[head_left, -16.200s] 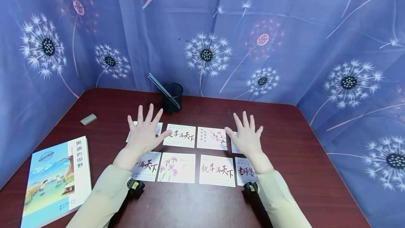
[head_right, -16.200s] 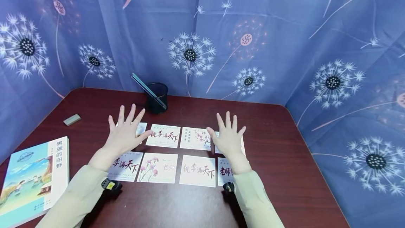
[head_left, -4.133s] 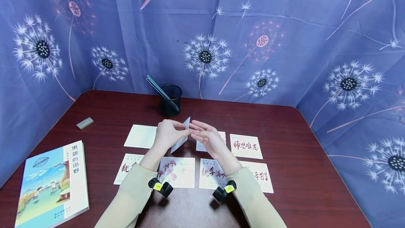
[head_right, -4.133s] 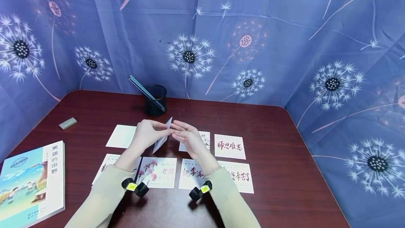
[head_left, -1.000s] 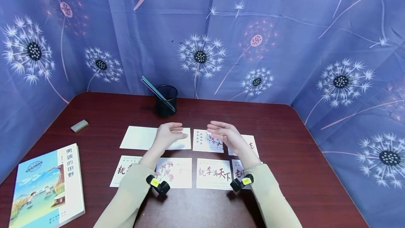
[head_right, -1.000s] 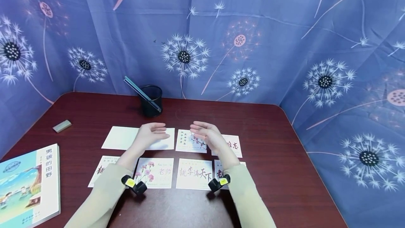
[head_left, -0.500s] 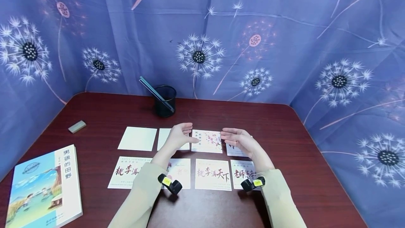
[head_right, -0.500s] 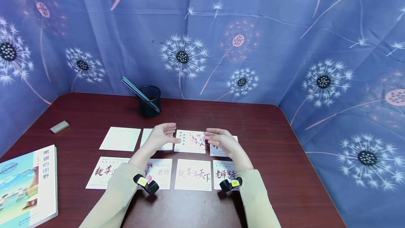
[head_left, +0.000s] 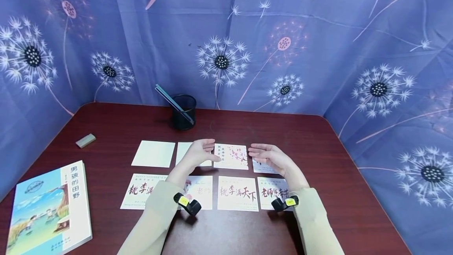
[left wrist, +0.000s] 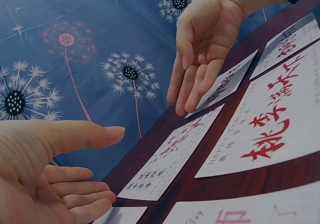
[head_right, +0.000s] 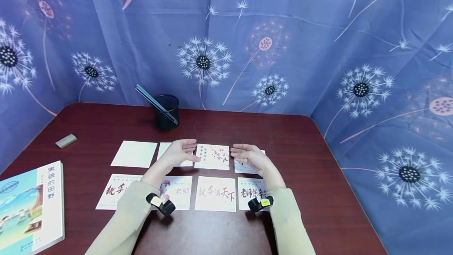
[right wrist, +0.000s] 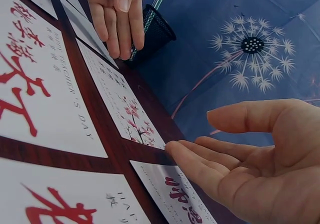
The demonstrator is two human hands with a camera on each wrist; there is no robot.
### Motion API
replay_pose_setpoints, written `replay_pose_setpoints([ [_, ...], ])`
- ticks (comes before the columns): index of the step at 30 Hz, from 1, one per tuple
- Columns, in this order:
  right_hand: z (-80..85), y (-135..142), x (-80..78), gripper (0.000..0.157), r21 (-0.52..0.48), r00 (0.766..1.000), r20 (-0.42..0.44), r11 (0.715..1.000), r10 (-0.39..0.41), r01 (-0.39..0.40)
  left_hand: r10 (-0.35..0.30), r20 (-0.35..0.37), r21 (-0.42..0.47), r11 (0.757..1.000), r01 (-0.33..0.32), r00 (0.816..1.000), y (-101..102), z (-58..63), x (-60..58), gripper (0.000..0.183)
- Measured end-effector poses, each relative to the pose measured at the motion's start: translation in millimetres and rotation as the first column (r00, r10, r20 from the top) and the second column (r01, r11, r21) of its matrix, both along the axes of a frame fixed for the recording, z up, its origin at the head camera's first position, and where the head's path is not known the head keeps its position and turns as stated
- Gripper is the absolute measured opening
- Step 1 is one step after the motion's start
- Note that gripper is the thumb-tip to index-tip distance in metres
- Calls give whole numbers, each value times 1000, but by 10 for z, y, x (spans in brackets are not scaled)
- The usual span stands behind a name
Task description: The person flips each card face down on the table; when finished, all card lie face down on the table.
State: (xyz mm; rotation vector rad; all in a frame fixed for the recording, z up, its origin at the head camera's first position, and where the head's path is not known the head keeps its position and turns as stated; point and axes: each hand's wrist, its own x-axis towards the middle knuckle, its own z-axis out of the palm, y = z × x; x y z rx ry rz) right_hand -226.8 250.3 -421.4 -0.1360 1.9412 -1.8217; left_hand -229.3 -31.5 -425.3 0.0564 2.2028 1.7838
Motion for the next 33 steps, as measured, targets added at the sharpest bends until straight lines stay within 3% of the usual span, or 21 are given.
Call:
replay_pose_setpoints([
  [8, 1, -20, 6, 59, -2, 1000, 13, 1000, 9, -9, -12, 43, -57, 998, 15, 999, 33, -4, -2, 76],
  [20, -10, -60, 12, 56, 17, 1000, 25, 1000, 6, -6, -23, 50, -61, 998, 26, 999, 61, -15, 12, 75],
  [33, -33, -64, 20, 59, -51, 998, 54, 998, -20, 23, -23, 85, -1, 1000, 23, 996, 18, -27, -12, 75],
])
